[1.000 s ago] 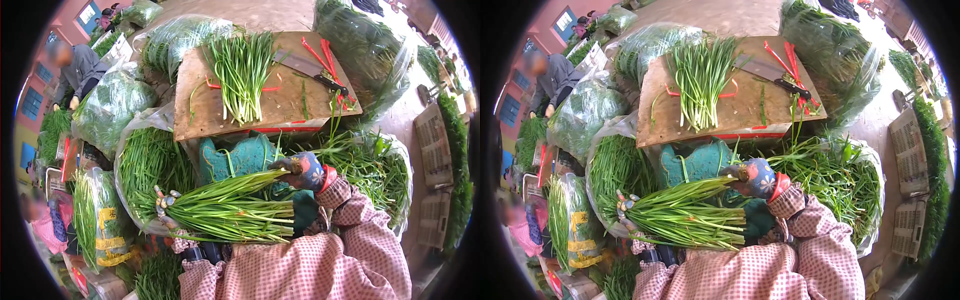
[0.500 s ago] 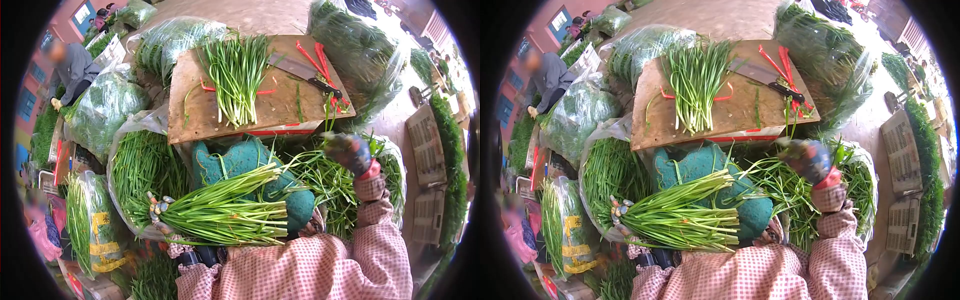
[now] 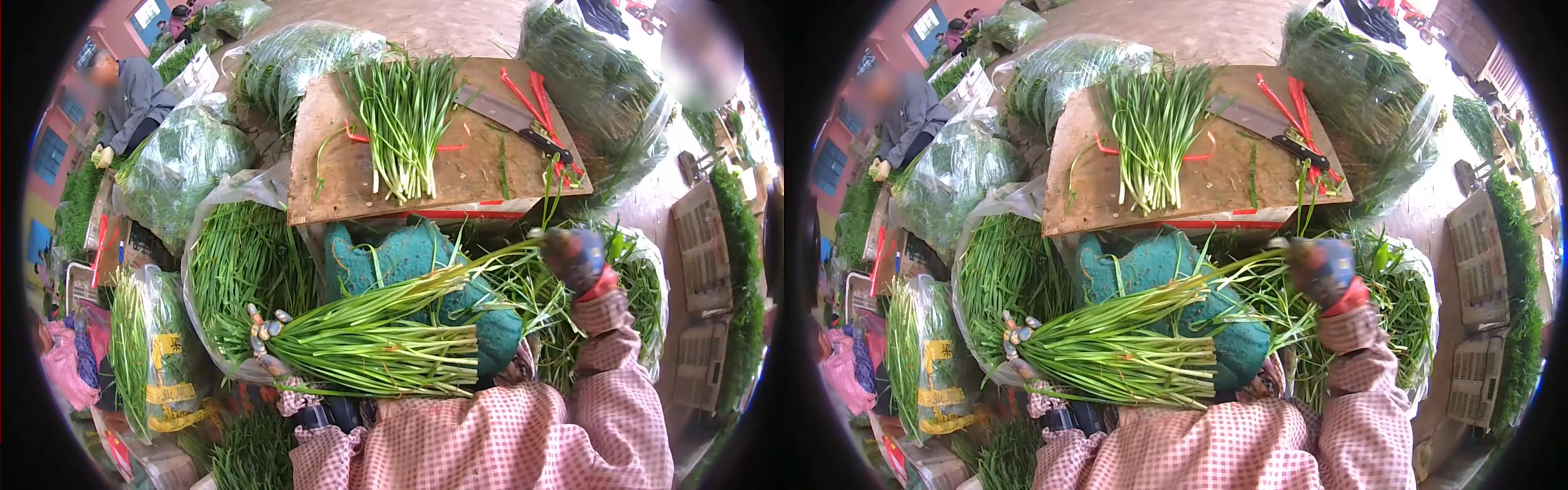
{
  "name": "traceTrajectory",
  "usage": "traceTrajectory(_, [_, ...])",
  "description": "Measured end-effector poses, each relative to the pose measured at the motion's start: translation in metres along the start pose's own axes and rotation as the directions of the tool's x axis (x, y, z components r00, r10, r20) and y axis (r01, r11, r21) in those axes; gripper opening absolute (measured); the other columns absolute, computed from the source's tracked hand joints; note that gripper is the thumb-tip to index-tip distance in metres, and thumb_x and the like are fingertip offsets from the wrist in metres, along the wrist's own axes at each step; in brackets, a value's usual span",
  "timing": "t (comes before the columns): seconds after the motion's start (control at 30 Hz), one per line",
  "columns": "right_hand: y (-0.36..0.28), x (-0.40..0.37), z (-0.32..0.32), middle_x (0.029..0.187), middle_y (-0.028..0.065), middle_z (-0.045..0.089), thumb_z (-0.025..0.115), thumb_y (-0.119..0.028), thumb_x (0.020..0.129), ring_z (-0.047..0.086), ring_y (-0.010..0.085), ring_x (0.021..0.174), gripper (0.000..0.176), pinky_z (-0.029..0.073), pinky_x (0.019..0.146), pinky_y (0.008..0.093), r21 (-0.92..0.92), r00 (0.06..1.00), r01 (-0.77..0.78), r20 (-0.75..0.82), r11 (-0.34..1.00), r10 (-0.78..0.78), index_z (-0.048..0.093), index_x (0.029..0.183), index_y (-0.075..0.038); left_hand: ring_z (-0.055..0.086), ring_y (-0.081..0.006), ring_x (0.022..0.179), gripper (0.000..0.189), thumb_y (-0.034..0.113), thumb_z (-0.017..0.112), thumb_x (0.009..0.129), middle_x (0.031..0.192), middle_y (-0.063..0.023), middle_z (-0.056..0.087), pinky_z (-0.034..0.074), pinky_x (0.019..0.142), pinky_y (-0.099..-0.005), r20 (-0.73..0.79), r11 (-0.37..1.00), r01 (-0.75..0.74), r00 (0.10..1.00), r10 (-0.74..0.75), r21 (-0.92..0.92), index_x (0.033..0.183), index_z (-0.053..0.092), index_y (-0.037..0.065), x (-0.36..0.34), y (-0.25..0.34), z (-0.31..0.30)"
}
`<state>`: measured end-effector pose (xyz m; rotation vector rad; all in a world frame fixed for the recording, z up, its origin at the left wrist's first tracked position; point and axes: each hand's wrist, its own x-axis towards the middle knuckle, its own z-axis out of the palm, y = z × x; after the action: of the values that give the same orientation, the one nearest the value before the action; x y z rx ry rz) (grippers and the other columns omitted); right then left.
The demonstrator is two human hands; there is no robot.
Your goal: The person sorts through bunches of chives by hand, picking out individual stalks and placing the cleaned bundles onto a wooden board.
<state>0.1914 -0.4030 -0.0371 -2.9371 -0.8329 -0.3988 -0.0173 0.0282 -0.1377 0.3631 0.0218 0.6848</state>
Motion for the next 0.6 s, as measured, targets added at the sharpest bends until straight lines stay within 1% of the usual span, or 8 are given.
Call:
traceTrajectory(0.1, [0.053,-0.019,0.001,0.067,0.0095,0.058,0.062,-0.019,0.066,0.057,0.0297,0.062,0.021,0.046,0.052,0.0361,-0.157,0.947,-0.133,0.271,0.979,0.172,0.06,0.086,-0.013,0.054,-0.0154,0.07,0.044,0.023,0.038,0.09,0.07,0.0007,0.058,0.038,0.091,-0.0358,-0.018,0.997,0.031,0.999,-0.033,-0.065,0.13,0.028,0.009,0.002,-0.001,-0.001])
traceTrajectory(0.17, [0.057,-0.021,-0.004,0.087,0.0121,0.06,0.061,-0.016,0.068,0.059,0.03,0.073,0.036,0.048,0.06,0.0361,-0.095,0.981,0.11,0.171,0.989,-0.093,0.055,0.103,-0.012,0.053,-0.0148,0.065,0.043,0.019,0.04,0.089,0.066,0.0017,0.056,0.039,0.089,-0.0356,-0.109,0.998,0.003,0.994,-0.01,-0.063,0.129,0.03,0.008,0.003,-0.005,0.005])
traceTrajectory(0.33, [-0.074,0.058,-0.005,0.119,0.0158,0.048,0.038,-0.027,0.083,0.059,0.0285,0.083,0.042,0.05,0.066,0.035,0.568,0.876,0.419,-0.049,0.708,-0.479,0.042,0.123,-0.014,0.054,-0.0143,0.07,0.048,0.023,0.042,0.088,0.071,0.0022,0.058,0.039,0.09,-0.0357,-0.008,0.997,0.046,0.999,-0.047,-0.058,0.132,0.027,0.014,0.002,-0.004,0.005])
traceTrajectory(0.37, [-0.101,0.07,-0.008,0.117,0.0133,0.051,0.048,-0.003,0.073,0.059,0.027,0.087,0.048,0.049,0.072,0.033,0.544,0.847,0.43,0.033,0.72,-0.531,0.047,0.119,-0.015,0.054,-0.014,0.07,0.047,0.023,0.043,0.088,0.072,0.0022,0.059,0.039,0.09,-0.0355,-0.016,0.998,0.048,0.999,-0.049,-0.036,0.131,0.027,0.014,0.002,-0.003,0.006])
traceTrajectory(0.43, [-0.143,0.092,0.005,0.113,0.0128,0.052,0.042,-0.014,0.082,0.058,0.0231,0.083,0.038,0.048,0.07,0.0341,0.452,0.714,0.668,-0.164,0.591,-0.68,0.048,0.119,-0.02,0.054,-0.0152,0.075,0.047,0.023,0.042,0.088,0.073,0.0027,0.059,0.038,0.092,-0.0363,0.005,0.997,0.067,0.998,-0.067,-0.028,0.131,0.028,0.014,0.002,0.002,0.001])
traceTrajectory(0.47, [-0.154,0.098,-0.003,0.095,0.0119,0.06,0.045,-0.013,0.08,0.059,0.0218,0.079,0.025,0.048,0.066,0.033,0.685,0.769,0.222,0.315,0.694,-0.556,0.062,0.097,-0.017,0.052,-0.018,0.083,0.046,0.024,0.041,0.088,0.076,0.0026,0.059,0.037,0.092,-0.038,0.019,0.998,0.055,0.998,-0.055,-0.01,0.131,0.029,0.012,0.0,0.003,-0.003])
traceTrajectory(0.53, [-0.154,0.107,0.024,0.077,0.0103,0.058,0.054,-0.017,0.074,0.057,0.0281,0.07,0.024,0.046,0.059,0.0371,0.453,0.644,0.65,0.098,0.61,-0.759,0.057,0.097,-0.012,0.053,-0.0153,0.069,0.044,0.02,0.042,0.087,0.071,0.0023,0.057,0.037,0.089,-0.0354,-0.126,0.998,-0.044,0.991,0.048,0.035,0.127,0.033,0.005,-0.004,-0.006,0.028])
traceTrajectory(0.6, [-0.15,0.108,0.025,0.074,0.0107,0.058,0.054,-0.02,0.074,0.057,0.0245,0.066,0.013,0.045,0.055,0.034,0.429,0.653,0.685,-0.005,0.589,-0.757,0.058,0.083,-0.012,0.053,-0.0175,0.074,0.047,0.023,0.042,0.087,0.075,0.0015,0.057,0.038,0.09,-0.0379,-0.116,0.996,-0.053,0.991,0.06,0.065,0.129,0.03,0.006,-0.004,-0.008,0.034])
